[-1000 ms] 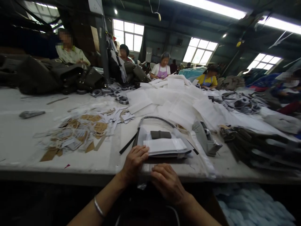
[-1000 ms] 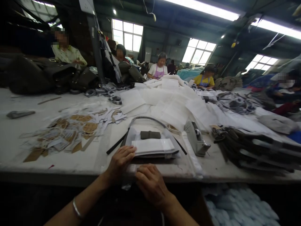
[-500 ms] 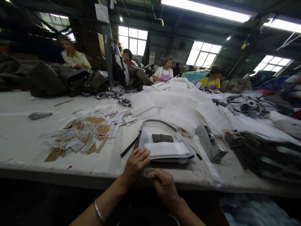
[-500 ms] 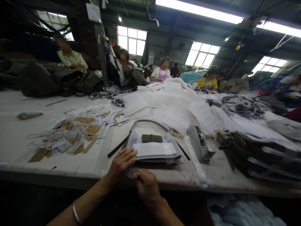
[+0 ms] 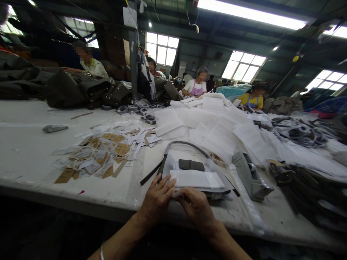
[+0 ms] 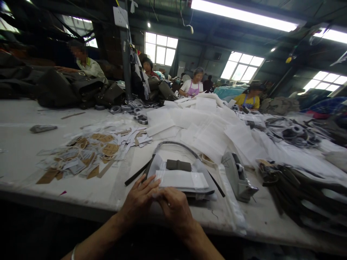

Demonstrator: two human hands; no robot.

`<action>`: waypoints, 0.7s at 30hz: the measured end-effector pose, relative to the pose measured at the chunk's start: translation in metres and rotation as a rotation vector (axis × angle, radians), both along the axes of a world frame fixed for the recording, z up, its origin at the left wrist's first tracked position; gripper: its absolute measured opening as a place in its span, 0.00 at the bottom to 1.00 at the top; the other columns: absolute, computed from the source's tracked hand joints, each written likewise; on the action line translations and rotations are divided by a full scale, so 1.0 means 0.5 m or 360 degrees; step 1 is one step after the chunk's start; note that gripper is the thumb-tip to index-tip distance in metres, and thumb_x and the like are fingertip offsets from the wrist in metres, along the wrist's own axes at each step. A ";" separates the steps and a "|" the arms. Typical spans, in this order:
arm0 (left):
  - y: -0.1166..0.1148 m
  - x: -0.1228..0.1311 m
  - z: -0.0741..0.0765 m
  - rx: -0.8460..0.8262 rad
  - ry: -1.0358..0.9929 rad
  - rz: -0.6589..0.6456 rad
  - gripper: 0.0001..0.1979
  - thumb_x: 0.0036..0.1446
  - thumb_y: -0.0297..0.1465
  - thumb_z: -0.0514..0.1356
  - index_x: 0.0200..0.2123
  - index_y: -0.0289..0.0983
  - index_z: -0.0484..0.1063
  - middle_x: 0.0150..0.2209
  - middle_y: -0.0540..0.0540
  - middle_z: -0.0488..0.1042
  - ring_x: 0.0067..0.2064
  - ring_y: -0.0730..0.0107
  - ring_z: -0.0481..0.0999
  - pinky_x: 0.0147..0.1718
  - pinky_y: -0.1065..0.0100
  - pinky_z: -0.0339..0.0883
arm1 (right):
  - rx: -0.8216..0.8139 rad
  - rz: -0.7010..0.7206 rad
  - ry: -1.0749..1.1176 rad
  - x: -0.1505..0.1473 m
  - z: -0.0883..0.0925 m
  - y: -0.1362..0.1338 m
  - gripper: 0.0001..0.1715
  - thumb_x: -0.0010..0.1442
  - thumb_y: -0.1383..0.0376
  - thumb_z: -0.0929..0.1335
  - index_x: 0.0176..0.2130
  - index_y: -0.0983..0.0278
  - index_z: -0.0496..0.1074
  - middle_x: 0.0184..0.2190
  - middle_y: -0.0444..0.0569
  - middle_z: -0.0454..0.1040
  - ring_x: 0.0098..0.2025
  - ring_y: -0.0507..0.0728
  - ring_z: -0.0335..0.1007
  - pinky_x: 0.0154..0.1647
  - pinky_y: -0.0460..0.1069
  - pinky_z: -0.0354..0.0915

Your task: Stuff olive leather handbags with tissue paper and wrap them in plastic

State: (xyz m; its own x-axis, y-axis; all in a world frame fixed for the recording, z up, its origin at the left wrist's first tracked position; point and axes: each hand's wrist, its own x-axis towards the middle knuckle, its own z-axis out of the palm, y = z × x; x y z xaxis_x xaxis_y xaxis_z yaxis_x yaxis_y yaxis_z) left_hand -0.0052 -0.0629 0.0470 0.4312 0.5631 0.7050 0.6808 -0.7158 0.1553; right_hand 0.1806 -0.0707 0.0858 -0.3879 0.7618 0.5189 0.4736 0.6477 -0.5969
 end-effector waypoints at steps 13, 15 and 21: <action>0.039 0.056 -0.002 -0.0304 -0.0494 0.0373 0.09 0.61 0.25 0.54 0.28 0.39 0.63 0.26 0.50 0.68 0.33 0.64 0.71 0.48 0.52 0.65 | -0.0497 -0.0150 -0.0246 -0.011 0.020 0.157 0.06 0.58 0.68 0.70 0.29 0.61 0.76 0.26 0.42 0.76 0.30 0.53 0.71 0.34 0.46 0.63; 0.042 0.057 -0.001 -0.0280 -0.0478 0.0394 0.09 0.61 0.25 0.54 0.27 0.39 0.63 0.26 0.50 0.67 0.32 0.64 0.70 0.47 0.53 0.66 | -0.0465 -0.0172 -0.0279 -0.011 0.010 0.159 0.06 0.57 0.68 0.70 0.29 0.60 0.76 0.27 0.42 0.77 0.31 0.53 0.72 0.34 0.46 0.64; 0.048 0.063 0.002 -0.0177 -0.0361 0.0510 0.10 0.60 0.23 0.52 0.27 0.40 0.62 0.25 0.49 0.67 0.31 0.64 0.69 0.44 0.56 0.67 | -0.0333 -0.0245 -0.0330 -0.014 -0.015 0.159 0.06 0.58 0.69 0.70 0.28 0.60 0.75 0.27 0.43 0.76 0.33 0.55 0.72 0.36 0.48 0.64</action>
State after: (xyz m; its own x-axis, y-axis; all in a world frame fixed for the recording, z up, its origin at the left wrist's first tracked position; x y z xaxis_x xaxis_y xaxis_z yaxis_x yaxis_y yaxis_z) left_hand 0.0262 -0.0388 0.0482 0.0620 0.7217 0.6894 0.8064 -0.4432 0.3915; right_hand 0.1734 0.0086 0.0785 -0.3411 0.9012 0.2672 0.6815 0.4329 -0.5900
